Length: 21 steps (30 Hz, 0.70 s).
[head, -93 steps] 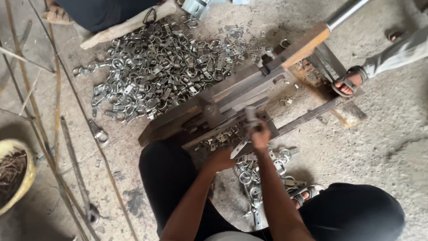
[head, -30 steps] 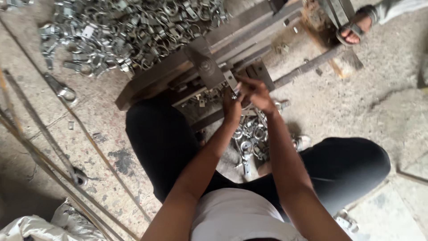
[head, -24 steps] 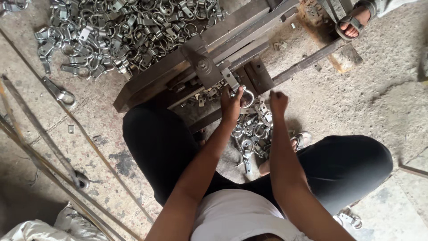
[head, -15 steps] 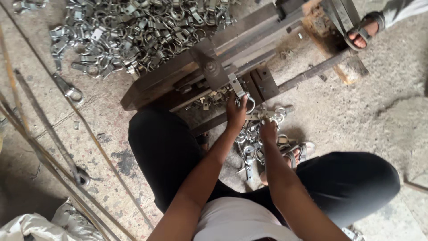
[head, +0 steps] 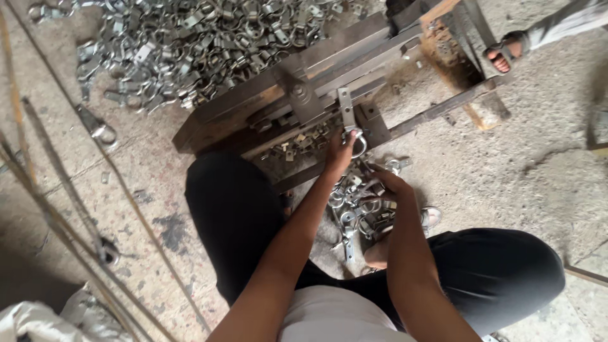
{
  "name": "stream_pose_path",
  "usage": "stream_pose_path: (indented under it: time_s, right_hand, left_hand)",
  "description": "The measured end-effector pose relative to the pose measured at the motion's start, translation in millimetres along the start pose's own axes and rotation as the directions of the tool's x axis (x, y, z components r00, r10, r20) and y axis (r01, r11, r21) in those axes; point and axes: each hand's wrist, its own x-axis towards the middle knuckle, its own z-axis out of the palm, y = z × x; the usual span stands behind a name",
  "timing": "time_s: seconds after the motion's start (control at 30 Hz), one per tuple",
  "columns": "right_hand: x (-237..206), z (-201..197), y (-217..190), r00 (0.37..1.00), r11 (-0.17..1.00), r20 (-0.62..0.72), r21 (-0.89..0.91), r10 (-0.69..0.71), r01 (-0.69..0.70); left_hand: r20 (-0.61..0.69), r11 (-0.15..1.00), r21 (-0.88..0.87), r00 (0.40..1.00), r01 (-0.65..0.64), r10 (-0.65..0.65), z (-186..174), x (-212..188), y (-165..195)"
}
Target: The person sits on the floor and operates a manual metal press machine. They repeatedly place small metal pieces into the press, pull the lever to activate the mechanism, and remove the processed items, which accumulate on the floor.
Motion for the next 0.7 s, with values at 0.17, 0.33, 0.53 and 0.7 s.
stream_pose_path:
  time_s: [0.17, 0.33, 0.53, 0.7]
  right_hand:
    - [2.3, 45.8, 21.7, 0.994, 0.876, 0.109, -0.479, -0.011, 0.062]
    - [12.0, 63.4, 28.9, 0.961, 0.632, 0.029, -0.748, -0.274, 0.203]
    - [8.4, 62.6, 30.8, 0.92, 0.658, -0.066, -0.719, -0.387, 0.225]
    - [3.0, 69.2, 38.8, 0.926, 0.703, -0.074, -0.673, -0.37, 0.228]
  left_hand:
    - [0.022, 0.981, -0.189, 0.999, 0.049, -0.046, 0.3, 5.4, 11.1]
    - [0.039, 0.909, -0.396, 0.991, 0.13, -0.125, -8.0, 19.8, 15.8]
    - [-0.04, 0.885, -0.453, 0.99, 0.105, -0.138, -18.2, 23.7, 23.6]
    - [-0.026, 0.845, -0.515, 0.982, 0.146, -0.185, -21.4, 16.7, 33.0]
